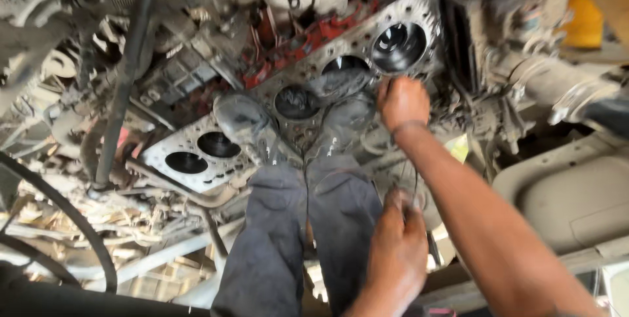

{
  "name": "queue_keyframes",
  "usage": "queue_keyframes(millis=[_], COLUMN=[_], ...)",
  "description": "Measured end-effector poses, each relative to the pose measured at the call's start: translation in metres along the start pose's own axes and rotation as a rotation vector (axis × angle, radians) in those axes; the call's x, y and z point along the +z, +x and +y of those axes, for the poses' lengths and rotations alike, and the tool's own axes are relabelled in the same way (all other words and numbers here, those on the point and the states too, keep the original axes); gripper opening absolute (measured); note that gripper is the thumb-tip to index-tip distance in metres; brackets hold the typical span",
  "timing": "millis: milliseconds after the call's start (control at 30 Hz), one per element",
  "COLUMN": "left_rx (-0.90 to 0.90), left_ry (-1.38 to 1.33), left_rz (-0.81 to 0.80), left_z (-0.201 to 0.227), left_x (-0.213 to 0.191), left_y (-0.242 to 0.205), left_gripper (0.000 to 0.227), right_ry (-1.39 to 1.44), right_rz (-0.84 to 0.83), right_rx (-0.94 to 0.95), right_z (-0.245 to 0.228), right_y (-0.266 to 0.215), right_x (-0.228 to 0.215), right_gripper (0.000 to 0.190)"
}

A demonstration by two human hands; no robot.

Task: The person cleans the cylinders of an exposed engine block using a thin wire and pours liquid from a plastic bottle onto the engine parts.

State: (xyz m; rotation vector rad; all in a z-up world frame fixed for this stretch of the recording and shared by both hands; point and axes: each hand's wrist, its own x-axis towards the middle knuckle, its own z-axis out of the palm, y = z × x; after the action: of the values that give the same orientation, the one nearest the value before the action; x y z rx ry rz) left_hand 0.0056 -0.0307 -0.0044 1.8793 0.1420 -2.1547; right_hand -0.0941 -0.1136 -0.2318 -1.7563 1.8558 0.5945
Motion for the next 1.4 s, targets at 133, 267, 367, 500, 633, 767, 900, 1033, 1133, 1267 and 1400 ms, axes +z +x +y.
queue_keyframes(millis=[133,267,367,500,633,767,900,1033,1133,1267,1400], left_rx=[0.03,-0.077,-0.118,-0.078,-0.106,-0.223,-0.197,-0.095,-0.239,-0.043,-0.166], left_ry=[0.109,0.074,0.097,0.071,0.043,0.07,0.097,0.177,0.169,0.126,0.149], left_rz=[0.108,0.069,0.071,0.19,0.145,0.135,0.04,0.132,0.054,0.093,0.059], left_z=[0.015,0.024,0.014,0.037,0.028,0.032,0.018,0.025,0.023,0.018,0.031], left_x=[0.007,-0.005,-0.003,-0.004,-0.006,-0.008,-0.008,-0.01,-0.009,-0.009,-0.01], left_y=[-0.019,0.002,-0.019,-0.012,-0.019,-0.016,-0.021,-0.017,-0.018,-0.019,-0.01], left_gripper=[0.022,0.021,0.021,0.02,0.021,0.021,0.026,0.025,0.024,0.022,0.024], right_ry=[0.065,0.049,0.074,0.171,0.109,0.241,0.355,0.404,0.393,0.433,0.413], right_rz=[0.04,0.067,0.093,0.082,0.196,0.208,0.25,0.203,0.174,0.156,0.313], right_rx=[0.059,0.064,0.078,0.073,0.131,0.141,0.067,0.22,0.243,0.196,0.081], right_z=[-0.009,-0.026,-0.02,-0.029,-0.018,-0.01,0.008,-0.001,0.004,0.016,0.014], right_y=[-0.024,-0.002,-0.033,-0.012,-0.027,-0.012,-0.031,-0.023,-0.026,-0.028,0.002], right_x=[-0.014,-0.004,0.001,0.002,0.023,0.035,0.049,0.048,0.049,0.061,0.066], right_gripper=[0.042,0.041,0.043,0.037,0.042,0.041,0.04,0.044,0.046,0.042,0.037])
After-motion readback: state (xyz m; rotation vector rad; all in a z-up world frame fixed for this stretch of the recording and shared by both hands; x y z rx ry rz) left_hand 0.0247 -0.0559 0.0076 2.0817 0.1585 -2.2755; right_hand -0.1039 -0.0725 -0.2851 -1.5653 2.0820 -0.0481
